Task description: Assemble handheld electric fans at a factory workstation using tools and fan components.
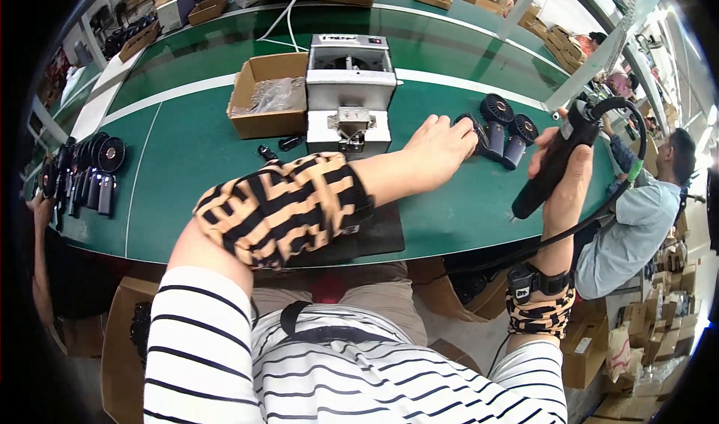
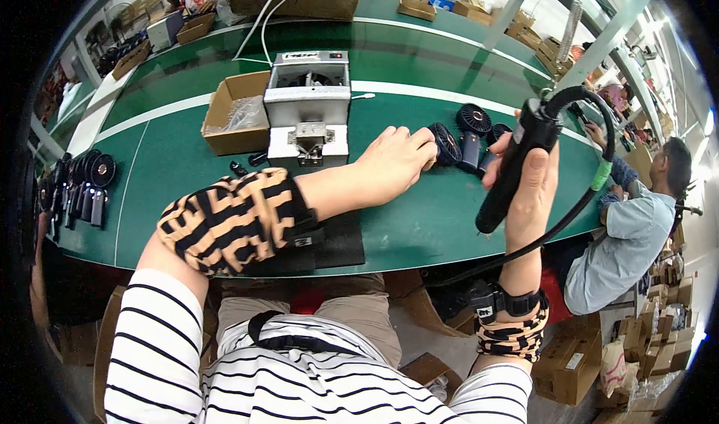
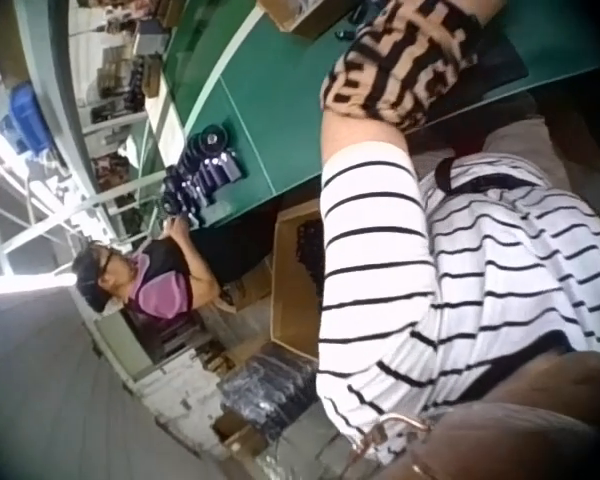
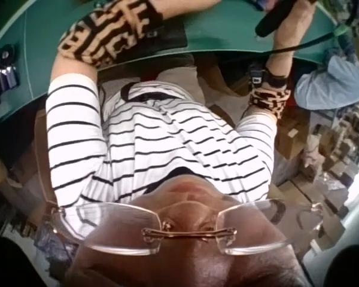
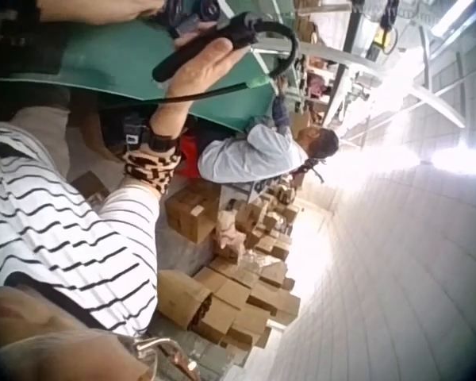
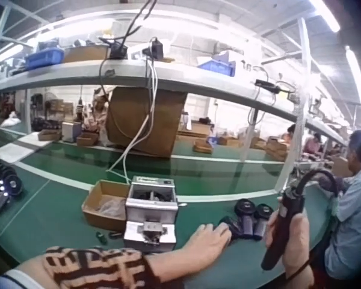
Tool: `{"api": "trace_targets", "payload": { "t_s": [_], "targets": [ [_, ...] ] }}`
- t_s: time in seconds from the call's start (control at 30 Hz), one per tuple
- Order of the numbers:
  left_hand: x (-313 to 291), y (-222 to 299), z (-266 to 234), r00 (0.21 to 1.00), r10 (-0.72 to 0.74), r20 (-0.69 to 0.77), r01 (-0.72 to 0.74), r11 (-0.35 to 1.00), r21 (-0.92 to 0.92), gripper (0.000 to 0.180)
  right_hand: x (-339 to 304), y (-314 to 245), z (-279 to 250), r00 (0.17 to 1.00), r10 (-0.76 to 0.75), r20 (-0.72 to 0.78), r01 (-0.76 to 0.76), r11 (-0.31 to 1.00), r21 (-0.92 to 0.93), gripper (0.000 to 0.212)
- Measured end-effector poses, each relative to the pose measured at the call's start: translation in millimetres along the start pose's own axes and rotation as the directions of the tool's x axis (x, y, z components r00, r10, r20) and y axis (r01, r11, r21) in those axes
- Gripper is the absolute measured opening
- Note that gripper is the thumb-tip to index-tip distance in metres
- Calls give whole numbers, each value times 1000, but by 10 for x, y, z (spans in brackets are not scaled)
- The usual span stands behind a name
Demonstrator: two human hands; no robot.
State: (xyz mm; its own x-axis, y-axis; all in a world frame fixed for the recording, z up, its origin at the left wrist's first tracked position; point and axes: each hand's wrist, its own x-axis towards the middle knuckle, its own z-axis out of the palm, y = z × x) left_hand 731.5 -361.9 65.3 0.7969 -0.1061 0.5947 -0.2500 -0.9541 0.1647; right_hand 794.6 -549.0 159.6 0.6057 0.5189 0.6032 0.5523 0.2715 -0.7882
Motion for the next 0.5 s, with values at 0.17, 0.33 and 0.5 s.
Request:
{"api": "trace_targets", "payload": {
  "t_s": [0.17,0.33,0.5],
  "targets": [
    [-1128,271,-1212,992,-110,69,125,945,-303,19,76,-171,132,995,-64,-73,62,998,-24,73],
    [-1866,270,-1536,946,-223,235,295,894,-337,17,165,-290,703,992,1,124,-29,974,225,74],
    [-1979,295,-1373,939,-338,57,343,932,-119,39,446,-343,1577,959,-128,251,41,945,326,84]
  ]
}}
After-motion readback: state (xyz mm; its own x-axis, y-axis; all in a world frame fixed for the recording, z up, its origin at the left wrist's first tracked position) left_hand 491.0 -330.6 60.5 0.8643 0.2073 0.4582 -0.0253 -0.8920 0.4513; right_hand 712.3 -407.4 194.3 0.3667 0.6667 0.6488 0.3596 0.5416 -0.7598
